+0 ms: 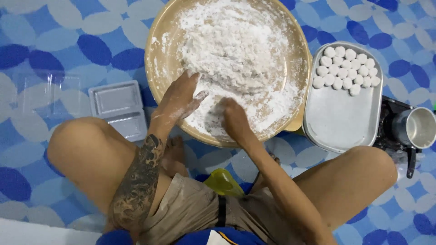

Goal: The person is pinching off small pieces of dough from a large bowl, rolling them into balls between their palms, and placing them onto a metal tray.

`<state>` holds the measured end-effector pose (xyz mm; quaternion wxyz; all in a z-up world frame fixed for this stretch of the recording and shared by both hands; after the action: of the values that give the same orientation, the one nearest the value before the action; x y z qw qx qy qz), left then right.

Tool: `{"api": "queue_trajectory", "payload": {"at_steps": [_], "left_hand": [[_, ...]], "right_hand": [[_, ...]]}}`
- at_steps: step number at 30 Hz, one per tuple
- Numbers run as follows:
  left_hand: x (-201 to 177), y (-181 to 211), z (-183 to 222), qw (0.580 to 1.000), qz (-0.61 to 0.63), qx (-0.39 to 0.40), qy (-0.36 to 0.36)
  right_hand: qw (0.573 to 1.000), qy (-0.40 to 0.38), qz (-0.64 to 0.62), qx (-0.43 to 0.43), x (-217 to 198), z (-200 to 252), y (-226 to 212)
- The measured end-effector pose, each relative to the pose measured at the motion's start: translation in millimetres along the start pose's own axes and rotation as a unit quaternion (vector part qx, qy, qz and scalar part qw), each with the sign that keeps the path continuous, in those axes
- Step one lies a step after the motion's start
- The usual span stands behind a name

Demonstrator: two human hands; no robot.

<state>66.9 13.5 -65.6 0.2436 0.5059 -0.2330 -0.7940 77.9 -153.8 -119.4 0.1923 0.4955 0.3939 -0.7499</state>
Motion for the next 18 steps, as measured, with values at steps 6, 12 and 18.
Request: {"api": "queue_trajectory", "payload": {"at_steps": [6, 12, 18], "left_hand": [[1.2, 5.4, -0.7, 0.999, 0.006, -0.017, -0.026], [-6.7, 13.6, 8.5, 0.999, 0.000, -0.031, -0.042], [5.8, -9.9, -4.1, 0.999, -0.003, -0.035, -0.040]], "right_hand": [[0.998, -0.012, -0.064, 0.005, -3.5, 1.7, 23.1], [0.998, 0.043, -0.003, -0.041, -36.9, 26.0, -9.6], [0.999, 0.041, -0.002, -0.006, 20.7, 32.4, 39.1]]}}
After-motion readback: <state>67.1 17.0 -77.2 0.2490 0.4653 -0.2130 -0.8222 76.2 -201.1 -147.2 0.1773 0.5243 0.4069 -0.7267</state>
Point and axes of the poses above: each hand's wrist, its own z-axis away from the middle knuckle, its own x-axis out of the palm, y = z × x, the point moved 7 cm from there along -z, towards the middle knuckle, and after that the axes turned 15 degrees about -y, right-handed, at the moved point
